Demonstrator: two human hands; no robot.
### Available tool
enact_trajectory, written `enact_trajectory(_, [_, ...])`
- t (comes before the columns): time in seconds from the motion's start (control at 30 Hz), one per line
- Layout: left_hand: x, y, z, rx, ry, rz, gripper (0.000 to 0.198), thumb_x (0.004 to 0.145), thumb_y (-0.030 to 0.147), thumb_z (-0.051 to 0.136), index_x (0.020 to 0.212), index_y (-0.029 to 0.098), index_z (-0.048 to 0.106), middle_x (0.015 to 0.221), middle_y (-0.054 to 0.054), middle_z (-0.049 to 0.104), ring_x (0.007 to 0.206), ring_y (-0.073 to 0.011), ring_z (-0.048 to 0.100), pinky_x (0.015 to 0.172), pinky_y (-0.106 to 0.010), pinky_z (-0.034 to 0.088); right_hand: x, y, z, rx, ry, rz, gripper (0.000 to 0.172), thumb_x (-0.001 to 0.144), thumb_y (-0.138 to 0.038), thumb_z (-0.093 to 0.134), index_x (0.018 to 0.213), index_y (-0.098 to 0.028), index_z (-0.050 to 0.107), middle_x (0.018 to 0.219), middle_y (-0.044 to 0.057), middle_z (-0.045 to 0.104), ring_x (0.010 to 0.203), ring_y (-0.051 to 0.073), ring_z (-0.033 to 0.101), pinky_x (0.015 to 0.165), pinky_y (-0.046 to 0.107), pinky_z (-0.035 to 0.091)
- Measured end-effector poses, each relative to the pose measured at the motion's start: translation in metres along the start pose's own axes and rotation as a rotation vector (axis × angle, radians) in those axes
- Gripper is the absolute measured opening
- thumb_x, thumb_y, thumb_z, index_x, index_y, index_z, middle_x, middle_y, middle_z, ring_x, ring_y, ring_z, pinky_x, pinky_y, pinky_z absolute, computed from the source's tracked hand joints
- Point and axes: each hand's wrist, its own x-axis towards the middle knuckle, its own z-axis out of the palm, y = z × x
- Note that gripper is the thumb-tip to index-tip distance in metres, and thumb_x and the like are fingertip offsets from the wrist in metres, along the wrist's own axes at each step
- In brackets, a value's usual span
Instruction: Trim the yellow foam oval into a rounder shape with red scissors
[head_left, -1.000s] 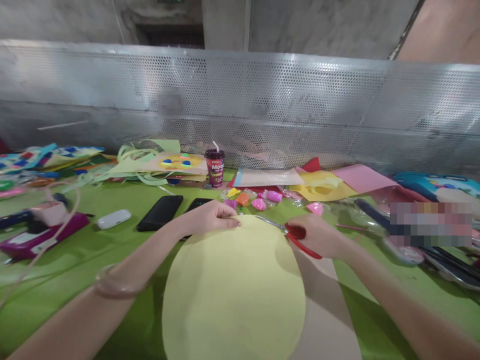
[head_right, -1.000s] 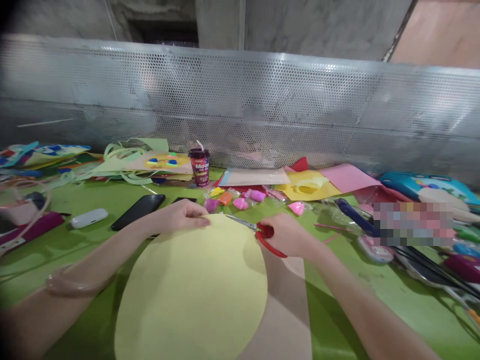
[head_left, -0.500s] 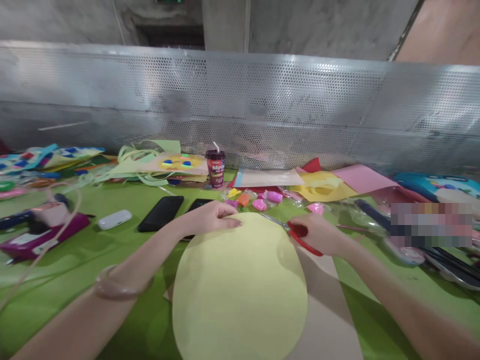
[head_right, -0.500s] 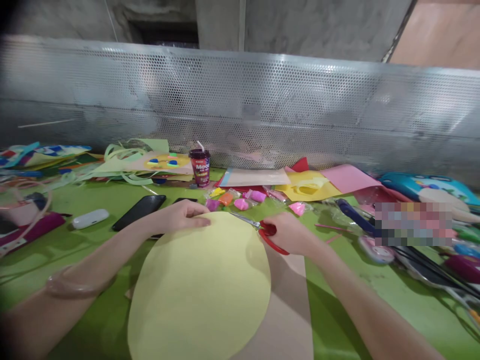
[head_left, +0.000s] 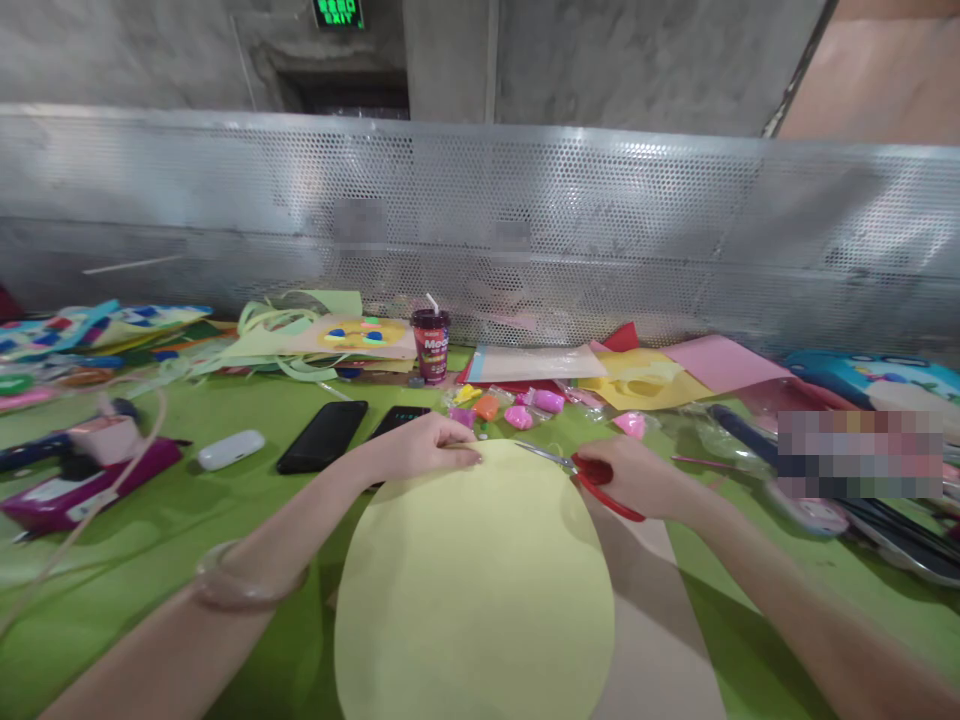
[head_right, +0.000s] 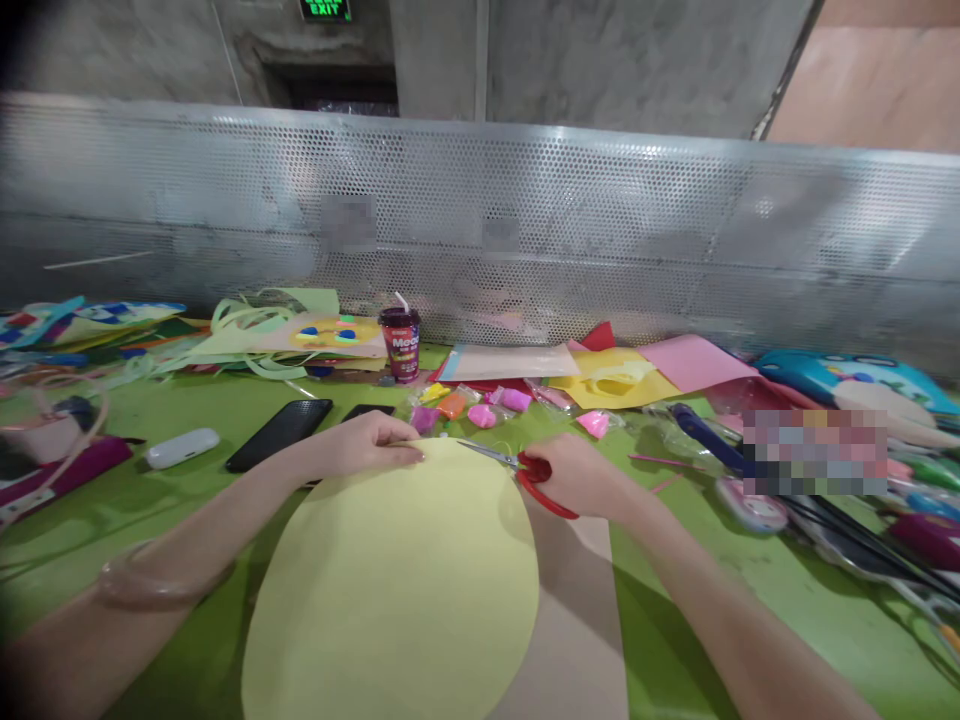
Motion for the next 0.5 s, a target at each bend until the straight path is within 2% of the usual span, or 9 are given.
enact_trajectory(0.23, [-0.0006,0.0004,-0.0030,-0.066,0.056,-0.020,0.033,0.073,0.048,0.049,0.083,0.018,0.060,0.072,0.000,0.058,0.060,-0.0133,0.051,0.051,-0.021,0.035,-0.0001,0.0036,-0.0033,-0.002,0.014,0.035,0.021,0.074,-0.020,0.038,0.053,-0.018,0.033,0.049,-0.002,0.043,0.047,0.009,0.032,0.047,0.025,0.021])
enact_trajectory(0.5, [0.0012,0.0003,-0.0030,-0.015,0.114,0.015,0.032,0.071,0.048,0.052,0.071,0.017,0.059,0.061,0.002,0.052,0.054,-0.0103,0.045,0.049,-0.020,0.032,-0.0010,0.0041,-0.0032,0.007,0.032,0.017,0.017,0.073,-0.017,0.038,0.056,-0.018,0.039,0.053,-0.001,0.048,0.050,0.010,0.037,0.048,0.024,0.022])
